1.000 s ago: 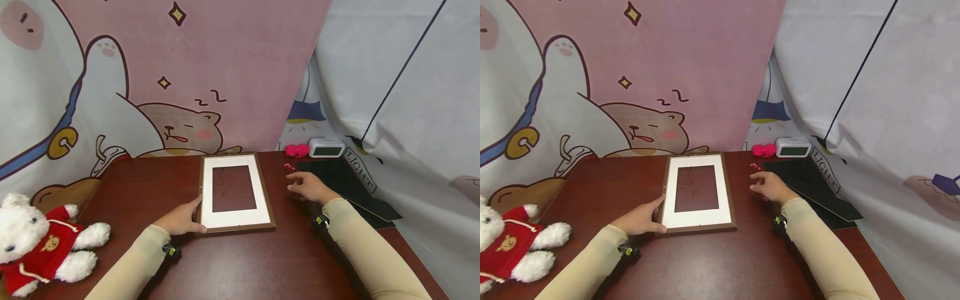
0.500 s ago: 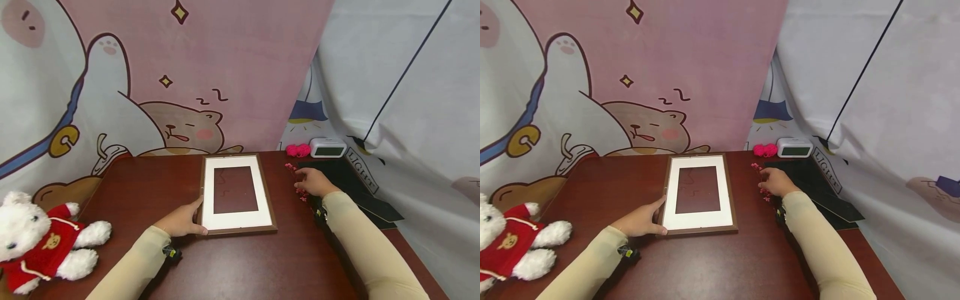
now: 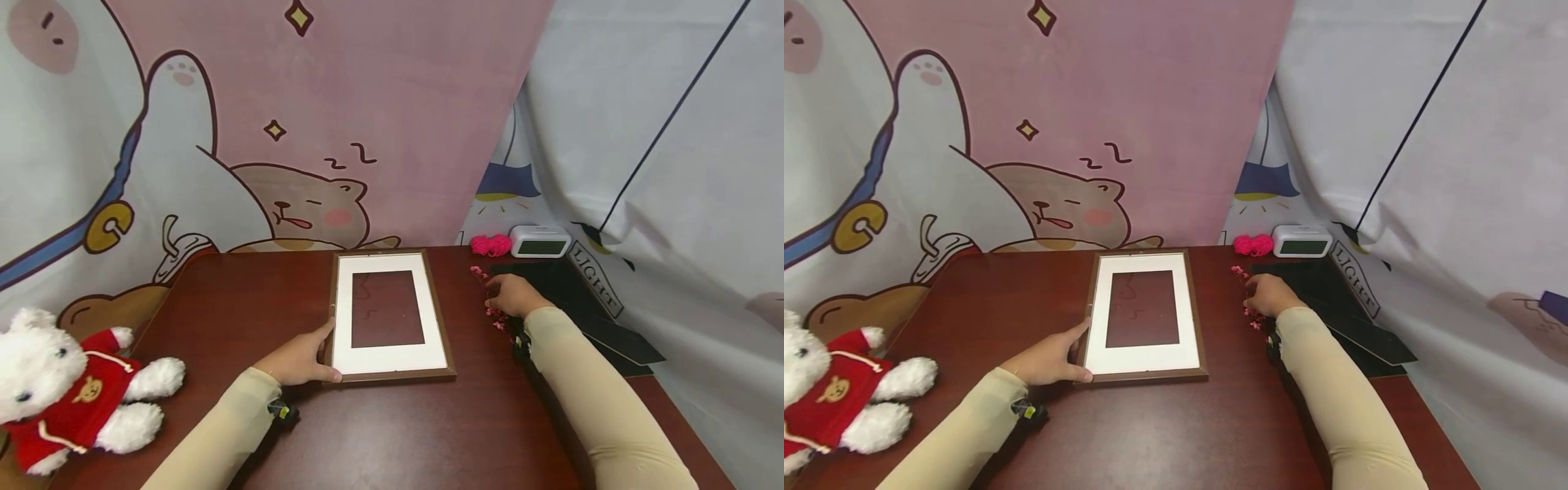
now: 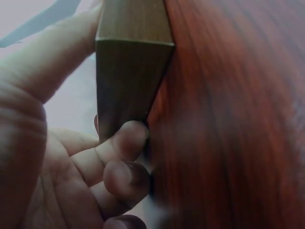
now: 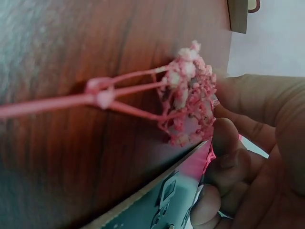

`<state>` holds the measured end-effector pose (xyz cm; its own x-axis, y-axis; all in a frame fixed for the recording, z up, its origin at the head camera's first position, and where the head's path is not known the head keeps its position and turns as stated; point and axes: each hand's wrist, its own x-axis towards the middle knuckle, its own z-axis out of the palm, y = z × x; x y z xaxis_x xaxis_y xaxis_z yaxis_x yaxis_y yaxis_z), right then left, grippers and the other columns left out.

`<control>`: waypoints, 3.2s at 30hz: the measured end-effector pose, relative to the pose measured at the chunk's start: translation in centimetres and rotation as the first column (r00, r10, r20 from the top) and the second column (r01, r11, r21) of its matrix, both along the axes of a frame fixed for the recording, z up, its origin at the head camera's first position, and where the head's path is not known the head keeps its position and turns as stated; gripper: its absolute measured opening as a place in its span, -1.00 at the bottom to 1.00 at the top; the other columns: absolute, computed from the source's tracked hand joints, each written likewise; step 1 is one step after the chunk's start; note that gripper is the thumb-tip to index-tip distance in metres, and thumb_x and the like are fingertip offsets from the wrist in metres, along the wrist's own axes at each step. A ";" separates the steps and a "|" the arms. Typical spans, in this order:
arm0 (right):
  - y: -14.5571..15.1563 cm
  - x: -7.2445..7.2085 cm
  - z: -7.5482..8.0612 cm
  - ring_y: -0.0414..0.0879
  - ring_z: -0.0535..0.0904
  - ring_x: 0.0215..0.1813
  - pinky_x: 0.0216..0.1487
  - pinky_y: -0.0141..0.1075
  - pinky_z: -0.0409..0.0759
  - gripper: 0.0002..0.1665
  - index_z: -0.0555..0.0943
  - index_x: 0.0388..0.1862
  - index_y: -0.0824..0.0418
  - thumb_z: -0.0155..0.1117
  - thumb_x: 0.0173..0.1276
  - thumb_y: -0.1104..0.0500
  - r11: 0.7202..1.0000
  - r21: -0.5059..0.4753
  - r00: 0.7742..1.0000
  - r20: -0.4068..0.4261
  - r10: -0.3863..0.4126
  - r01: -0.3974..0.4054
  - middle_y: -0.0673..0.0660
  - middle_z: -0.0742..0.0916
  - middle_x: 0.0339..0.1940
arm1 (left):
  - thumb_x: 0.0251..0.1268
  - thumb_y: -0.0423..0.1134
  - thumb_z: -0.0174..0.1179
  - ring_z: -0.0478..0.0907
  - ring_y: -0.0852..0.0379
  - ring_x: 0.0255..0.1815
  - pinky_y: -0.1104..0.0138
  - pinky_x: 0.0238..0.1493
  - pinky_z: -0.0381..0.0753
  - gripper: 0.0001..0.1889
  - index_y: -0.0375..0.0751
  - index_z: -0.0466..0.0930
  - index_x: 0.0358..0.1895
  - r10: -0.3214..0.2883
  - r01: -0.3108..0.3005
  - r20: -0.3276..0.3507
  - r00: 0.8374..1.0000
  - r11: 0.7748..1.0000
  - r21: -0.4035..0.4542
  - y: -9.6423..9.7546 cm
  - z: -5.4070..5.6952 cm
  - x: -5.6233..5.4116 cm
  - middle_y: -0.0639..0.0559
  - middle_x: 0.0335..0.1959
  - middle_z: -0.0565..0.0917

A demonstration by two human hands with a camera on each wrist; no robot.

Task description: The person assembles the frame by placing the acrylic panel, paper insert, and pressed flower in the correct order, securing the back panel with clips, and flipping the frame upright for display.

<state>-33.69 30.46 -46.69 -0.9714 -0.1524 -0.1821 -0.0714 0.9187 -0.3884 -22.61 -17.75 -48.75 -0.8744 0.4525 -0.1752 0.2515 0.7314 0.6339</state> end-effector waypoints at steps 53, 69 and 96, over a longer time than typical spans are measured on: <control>-1.2 -0.1 -0.3 0.17 0.71 0.00 0.15 0.18 0.66 -0.38 0.62 0.24 0.39 0.47 0.35 0.03 0.999 -0.036 0.996 -0.089 -0.027 0.024 0.36 0.76 0.08 | 0.08 0.08 0.63 0.55 -0.29 0.40 -0.05 0.35 0.57 0.31 -0.28 -0.10 0.73 0.002 -0.002 0.008 1.000 1.000 -0.009 0.1 -0.1 0.0 -0.39 0.56 0.37; -11.4 2.4 2.1 -0.07 0.54 -0.40 -0.31 -0.18 0.55 -0.36 0.67 0.26 0.32 0.56 0.28 0.03 0.978 -0.180 0.982 -0.172 0.073 -0.104 0.07 0.67 -0.53 | 0.09 0.06 0.63 0.54 -0.29 0.41 -0.05 0.35 0.57 0.30 -0.30 -0.09 0.73 0.010 -0.010 0.018 1.000 1.000 -0.006 0.2 0.1 -0.1 -0.37 0.59 0.33; -21.8 3.2 2.2 0.07 0.66 0.28 0.37 -0.02 0.56 -0.39 0.70 0.21 0.24 0.62 0.25 0.00 0.963 -0.135 0.972 -0.050 0.229 -0.233 0.18 0.78 0.20 | 0.05 0.06 0.65 0.57 -0.25 0.37 -0.08 0.31 0.59 0.30 -0.28 -0.06 0.73 0.030 -0.031 0.019 0.999 0.999 0.021 0.2 0.2 0.3 -0.39 0.50 0.45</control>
<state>-30.51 8.71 -44.46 -0.9119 -0.3950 -0.1114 -0.2904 0.8128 -0.5049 -22.33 -17.52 -48.51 -0.8846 0.4293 -0.1821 0.2171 0.7247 0.6540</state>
